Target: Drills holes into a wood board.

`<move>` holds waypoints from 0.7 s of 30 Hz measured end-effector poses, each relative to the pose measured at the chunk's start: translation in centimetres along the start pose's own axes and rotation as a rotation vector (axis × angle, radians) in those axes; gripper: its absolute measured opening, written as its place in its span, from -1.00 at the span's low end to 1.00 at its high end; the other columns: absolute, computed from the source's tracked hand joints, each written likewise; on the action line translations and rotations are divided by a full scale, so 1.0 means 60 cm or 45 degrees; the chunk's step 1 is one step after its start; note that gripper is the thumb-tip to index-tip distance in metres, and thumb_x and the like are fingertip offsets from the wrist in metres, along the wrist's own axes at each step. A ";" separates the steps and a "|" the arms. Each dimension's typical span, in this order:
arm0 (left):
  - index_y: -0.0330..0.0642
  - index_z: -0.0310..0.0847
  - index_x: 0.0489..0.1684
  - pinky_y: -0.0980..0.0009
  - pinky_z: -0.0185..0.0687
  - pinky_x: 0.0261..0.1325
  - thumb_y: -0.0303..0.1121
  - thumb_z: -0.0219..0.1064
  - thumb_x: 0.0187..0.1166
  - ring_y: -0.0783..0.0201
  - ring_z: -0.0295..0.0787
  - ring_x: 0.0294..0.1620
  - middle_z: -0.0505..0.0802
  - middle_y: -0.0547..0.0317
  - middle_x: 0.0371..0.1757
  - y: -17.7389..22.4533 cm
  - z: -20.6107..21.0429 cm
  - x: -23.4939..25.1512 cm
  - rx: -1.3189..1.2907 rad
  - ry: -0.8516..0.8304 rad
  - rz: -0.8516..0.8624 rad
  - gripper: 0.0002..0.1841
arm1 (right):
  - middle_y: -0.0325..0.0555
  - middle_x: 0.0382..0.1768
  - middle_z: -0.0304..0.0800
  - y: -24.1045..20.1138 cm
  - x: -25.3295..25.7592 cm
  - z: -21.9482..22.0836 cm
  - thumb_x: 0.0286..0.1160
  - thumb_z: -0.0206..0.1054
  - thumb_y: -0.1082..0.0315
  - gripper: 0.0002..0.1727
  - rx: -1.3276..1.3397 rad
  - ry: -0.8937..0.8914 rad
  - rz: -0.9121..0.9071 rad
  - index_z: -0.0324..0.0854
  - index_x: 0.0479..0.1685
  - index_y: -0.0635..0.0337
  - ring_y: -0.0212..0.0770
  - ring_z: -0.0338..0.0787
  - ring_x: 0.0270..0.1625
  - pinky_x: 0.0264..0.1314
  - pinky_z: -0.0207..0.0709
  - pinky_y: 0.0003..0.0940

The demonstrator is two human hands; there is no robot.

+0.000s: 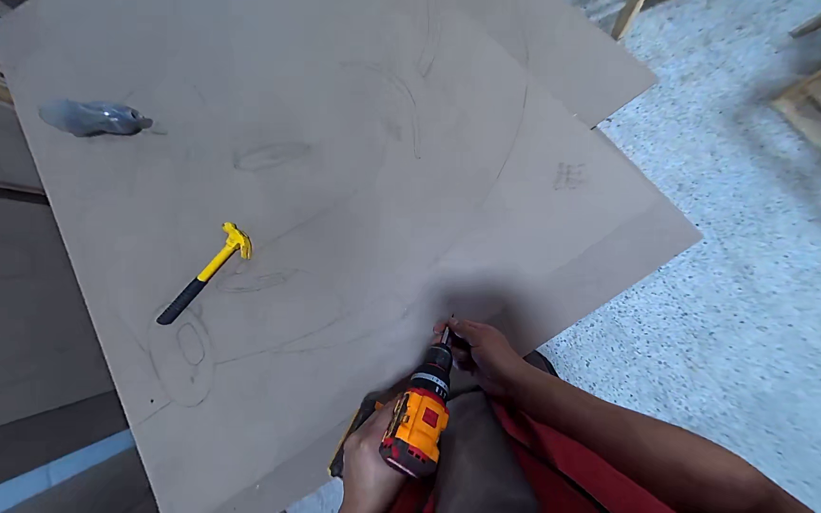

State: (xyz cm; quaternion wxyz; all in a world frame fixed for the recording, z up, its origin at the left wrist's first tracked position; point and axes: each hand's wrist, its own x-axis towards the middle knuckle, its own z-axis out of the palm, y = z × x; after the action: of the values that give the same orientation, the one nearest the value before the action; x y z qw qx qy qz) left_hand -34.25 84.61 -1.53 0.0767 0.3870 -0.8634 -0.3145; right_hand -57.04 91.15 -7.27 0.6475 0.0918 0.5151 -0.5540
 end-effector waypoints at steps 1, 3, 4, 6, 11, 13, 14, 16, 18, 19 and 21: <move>-0.30 0.88 -0.02 0.10 0.85 0.02 0.09 0.42 0.27 0.16 0.97 -0.11 0.98 0.01 -0.13 0.008 0.009 0.006 0.042 -0.010 -0.008 -0.41 | -0.22 -0.36 0.80 -0.007 0.010 -0.009 0.93 -0.07 0.13 -0.58 -0.009 -0.019 0.035 0.67 0.08 0.18 -0.50 0.47 -0.59 -0.51 0.34 -0.61; -0.29 0.89 -0.04 0.09 0.85 -0.04 0.12 0.38 0.30 0.14 0.97 -0.15 0.98 0.00 -0.16 0.030 0.025 0.017 0.130 0.001 0.000 -0.40 | -0.28 -0.47 0.67 -0.019 0.030 -0.032 0.92 -0.05 0.09 -0.58 -0.028 -0.051 0.107 0.67 -0.04 0.15 -0.50 0.41 -0.63 -0.55 0.28 -0.61; -0.31 0.89 -0.07 0.08 0.85 -0.10 0.11 0.36 0.30 0.12 0.98 -0.19 0.98 -0.02 -0.19 0.043 0.033 0.023 0.179 0.015 0.001 -0.41 | -0.30 -0.52 0.62 -0.023 0.039 -0.042 0.91 -0.02 0.08 -0.58 -0.025 -0.056 0.142 0.67 -0.08 0.15 -0.51 0.37 -0.67 -0.60 0.23 -0.63; -0.35 0.89 -0.09 0.03 0.85 -0.16 0.08 0.35 0.29 0.04 0.98 -0.22 0.98 -0.06 -0.21 0.069 0.045 0.037 0.267 0.006 -0.035 -0.41 | -0.35 -0.59 0.57 -0.033 0.053 -0.059 0.89 0.00 0.07 -0.58 -0.020 -0.074 0.204 0.68 -0.10 0.14 -0.54 0.31 -0.72 -0.66 0.15 -0.65; -0.40 0.87 -0.05 -0.10 0.81 -0.16 -0.01 0.39 0.25 -0.09 0.97 -0.22 0.96 -0.14 -0.22 0.125 0.052 0.063 0.393 -0.145 -0.209 -0.43 | -0.37 -0.52 0.51 -0.044 0.071 -0.091 0.94 -0.10 0.08 -0.55 0.056 -0.164 0.311 0.67 0.02 0.13 -0.52 0.28 -0.67 -0.63 0.14 -0.64; -0.35 0.87 -0.03 -0.13 0.80 -0.15 -0.01 0.39 0.25 -0.10 0.96 -0.20 0.96 -0.11 -0.21 0.142 0.045 0.077 0.459 -0.236 -0.280 -0.45 | -0.36 -0.49 0.51 -0.045 0.078 -0.098 0.94 -0.12 0.08 -0.55 0.105 -0.202 0.324 0.66 0.03 0.14 -0.51 0.31 -0.65 -0.61 0.16 -0.63; -0.34 0.86 0.00 -0.17 0.79 -0.13 -0.01 0.40 0.26 -0.12 0.96 -0.17 0.96 -0.11 -0.19 0.151 0.040 0.084 0.479 -0.280 -0.306 -0.45 | -0.36 -0.50 0.51 -0.046 0.081 -0.100 0.94 -0.11 0.08 -0.55 0.115 -0.210 0.334 0.66 0.01 0.13 -0.51 0.31 -0.65 -0.61 0.17 -0.63; -0.35 0.86 0.02 -0.20 0.78 -0.14 -0.03 0.41 0.28 -0.15 0.96 -0.17 0.96 -0.13 -0.19 0.166 0.033 0.100 0.504 -0.329 -0.316 -0.46 | -0.37 -0.53 0.50 -0.049 0.087 -0.102 0.94 -0.10 0.08 -0.56 0.105 -0.221 0.356 0.66 -0.02 0.12 -0.51 0.31 -0.66 -0.62 0.18 -0.63; -0.33 0.87 -0.05 -0.16 0.79 -0.23 -0.02 0.40 0.24 -0.10 0.96 -0.24 0.96 -0.09 -0.26 0.168 0.036 0.108 0.554 -0.312 -0.274 -0.47 | -0.37 -0.54 0.49 -0.049 0.092 -0.104 0.94 -0.09 0.09 -0.56 0.109 -0.215 0.381 0.67 -0.03 0.13 -0.51 0.33 -0.66 -0.60 0.21 -0.64; -0.34 0.87 -0.08 -0.15 0.78 -0.25 -0.02 0.40 0.23 -0.10 0.95 -0.26 0.95 -0.09 -0.29 0.170 0.038 0.113 0.569 -0.312 -0.267 -0.48 | -0.37 -0.54 0.49 -0.049 0.094 -0.105 0.94 -0.09 0.09 -0.56 0.118 -0.207 0.390 0.68 -0.04 0.13 -0.51 0.34 -0.65 -0.60 0.22 -0.64; -0.34 0.87 -0.10 -0.14 0.78 -0.27 -0.03 0.40 0.25 -0.09 0.95 -0.29 0.94 -0.09 -0.32 0.173 0.039 0.123 0.584 -0.337 -0.263 -0.49 | -0.35 -0.54 0.48 -0.046 0.100 -0.107 0.94 -0.09 0.08 -0.55 0.135 -0.189 0.408 0.68 -0.03 0.14 -0.50 0.35 -0.65 -0.59 0.23 -0.63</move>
State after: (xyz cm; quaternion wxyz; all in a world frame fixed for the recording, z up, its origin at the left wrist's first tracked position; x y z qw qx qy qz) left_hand -46.65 85.69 2.05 -0.1588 0.4359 -0.8704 -0.1649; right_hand -63.77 90.83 -13.58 0.7581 0.1655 0.4148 -0.4752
